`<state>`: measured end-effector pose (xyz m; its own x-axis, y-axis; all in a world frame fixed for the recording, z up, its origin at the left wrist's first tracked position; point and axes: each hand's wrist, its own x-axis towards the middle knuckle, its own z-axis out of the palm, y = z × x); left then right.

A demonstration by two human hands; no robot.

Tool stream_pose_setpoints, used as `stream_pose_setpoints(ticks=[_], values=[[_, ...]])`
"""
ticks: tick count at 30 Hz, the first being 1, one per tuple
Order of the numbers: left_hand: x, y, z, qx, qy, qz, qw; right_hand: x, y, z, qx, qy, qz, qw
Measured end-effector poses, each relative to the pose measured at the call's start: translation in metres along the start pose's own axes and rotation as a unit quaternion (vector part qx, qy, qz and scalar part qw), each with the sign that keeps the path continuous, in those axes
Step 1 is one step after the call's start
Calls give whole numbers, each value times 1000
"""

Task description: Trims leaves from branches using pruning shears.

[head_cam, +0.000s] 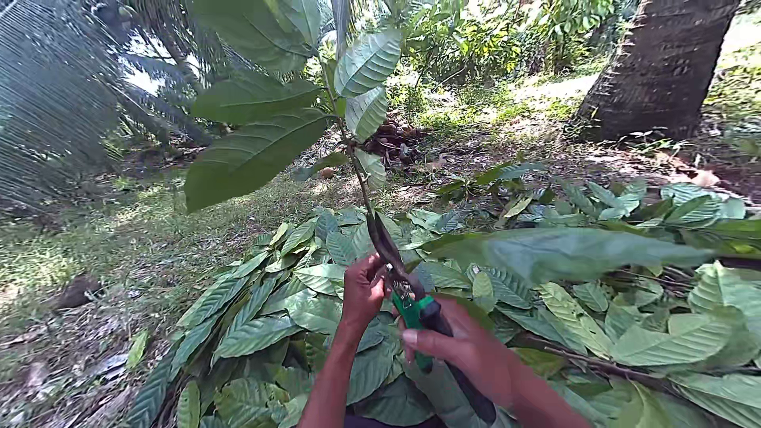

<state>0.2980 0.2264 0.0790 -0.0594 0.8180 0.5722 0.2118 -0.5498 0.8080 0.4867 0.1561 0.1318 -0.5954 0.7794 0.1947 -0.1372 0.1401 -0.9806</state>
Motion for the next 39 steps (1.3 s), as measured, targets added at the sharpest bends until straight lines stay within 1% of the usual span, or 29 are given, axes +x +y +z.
stream_pose_setpoints(ticks=[4,7,10,14,23,29,32,37,39], values=[[-16,12,11,6,-5,1,1000,16,-7,-2,14,28,13,999],[-23,20,18,43,1,38,998,26,-16,-5,-9,39,15,999],[-28,19,24,52,13,85,995,32,-26,-8,-28,59,20,998],[-30,16,30,57,19,109,992,34,-36,-8,-43,79,22,996],[-37,18,32,14,4,96,995,33,-39,-8,-80,84,32,993],[-38,17,29,13,-10,115,993,36,-38,-8,-107,85,31,990],[-38,18,29,15,-9,108,994,36,-40,-9,-105,85,38,990],[-38,20,29,22,-5,123,992,37,-37,-6,-119,122,10,985],[-38,21,29,18,-6,121,992,36,-40,-6,-124,121,-5,985]])
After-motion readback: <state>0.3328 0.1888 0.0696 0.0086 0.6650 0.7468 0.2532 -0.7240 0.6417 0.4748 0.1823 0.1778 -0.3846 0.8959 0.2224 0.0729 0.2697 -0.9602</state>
